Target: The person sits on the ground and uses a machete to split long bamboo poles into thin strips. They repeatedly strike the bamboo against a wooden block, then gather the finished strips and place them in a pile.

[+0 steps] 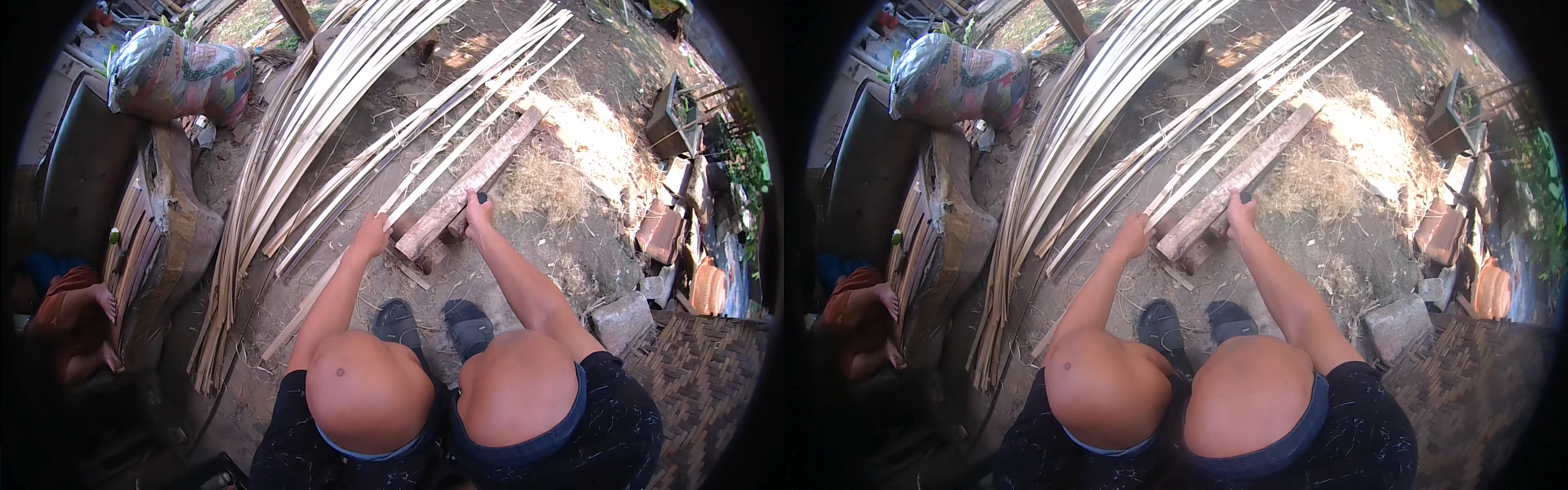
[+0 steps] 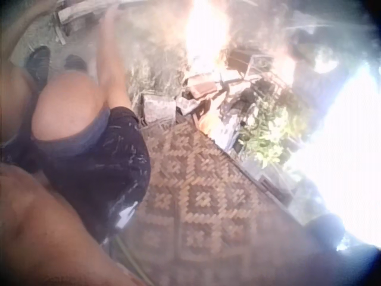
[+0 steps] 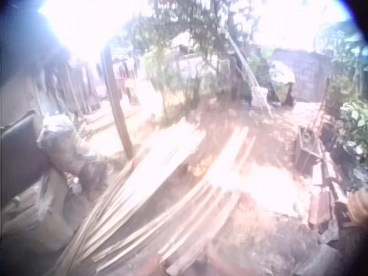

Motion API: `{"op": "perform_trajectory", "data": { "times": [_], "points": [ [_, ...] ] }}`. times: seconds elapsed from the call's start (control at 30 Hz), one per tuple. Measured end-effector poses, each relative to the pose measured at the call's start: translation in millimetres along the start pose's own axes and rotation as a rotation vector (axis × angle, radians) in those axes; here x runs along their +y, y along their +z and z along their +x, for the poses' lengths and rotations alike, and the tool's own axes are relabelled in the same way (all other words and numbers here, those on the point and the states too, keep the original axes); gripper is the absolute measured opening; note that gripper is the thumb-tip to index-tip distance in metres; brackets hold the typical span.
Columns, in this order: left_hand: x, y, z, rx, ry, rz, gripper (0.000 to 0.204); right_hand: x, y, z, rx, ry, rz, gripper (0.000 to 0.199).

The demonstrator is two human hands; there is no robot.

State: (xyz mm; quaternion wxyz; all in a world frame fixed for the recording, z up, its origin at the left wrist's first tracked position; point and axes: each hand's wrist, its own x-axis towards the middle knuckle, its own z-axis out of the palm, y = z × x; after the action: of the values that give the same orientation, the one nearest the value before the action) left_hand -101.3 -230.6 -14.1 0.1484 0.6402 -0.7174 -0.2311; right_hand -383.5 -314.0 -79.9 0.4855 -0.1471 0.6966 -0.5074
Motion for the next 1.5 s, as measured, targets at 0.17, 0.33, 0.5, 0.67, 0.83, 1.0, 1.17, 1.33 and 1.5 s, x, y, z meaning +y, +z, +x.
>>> {"op": "perform_trajectory", "data": {
  "times": [0.17, 0.33, 0.5, 0.67, 0.83, 1.0, 1.17, 1.33, 1.5],
  "points": [
    [49.4, -96.9, -53.7, -0.121, -0.087, -0.004, 0.035, -3.9, -49.3, -64.7, -0.123, 0.028, 0.086, 0.041],
    [10.1, -114.1, -134.6, -0.260, -0.363, -0.474, 0.046, -57.9, -120.9, -100.5, -0.145, -0.148, -0.168, 0.044],
    [-39.7, -83.4, -208.7, -0.310, -0.415, -0.479, 0.046, -90.7, -183.1, -98.7, -0.295, -0.524, -0.696, 0.052],
    [-42.3, -100.5, -234.4, -0.380, -0.456, -0.460, 0.047, -117.8, -161.9, -111.3, -0.559, -0.721, -1.260, 0.046],
    [-24.1, -108.9, -236.3, -0.349, -0.570, -0.591, 0.046, -74.3, -124.5, -186.6, -0.952, -0.843, -1.443, 0.042],
    [-73.2, -114.1, -295.8, -0.436, -0.748, -0.646, 0.046, -67.4, -133.4, -112.8, -0.587, -0.694, -1.128, 0.033],
    [-15.8, -85.4, -223.9, -0.342, -0.517, -0.541, 0.049, -63.2, -127.5, -172.5, -0.855, -0.907, -1.264, 0.032],
    [-91.1, -77.9, -280.7, -0.436, -0.639, -0.534, 0.040, -97.0, -157.8, -37.0, -0.301, -0.725, -1.206, 0.033],
    [2.9, -43.5, -194.2, -0.027, -0.226, -0.261, 0.039, -47.1, -125.9, -136.3, -0.685, -0.839, -1.015, 0.036]
  ]
}}
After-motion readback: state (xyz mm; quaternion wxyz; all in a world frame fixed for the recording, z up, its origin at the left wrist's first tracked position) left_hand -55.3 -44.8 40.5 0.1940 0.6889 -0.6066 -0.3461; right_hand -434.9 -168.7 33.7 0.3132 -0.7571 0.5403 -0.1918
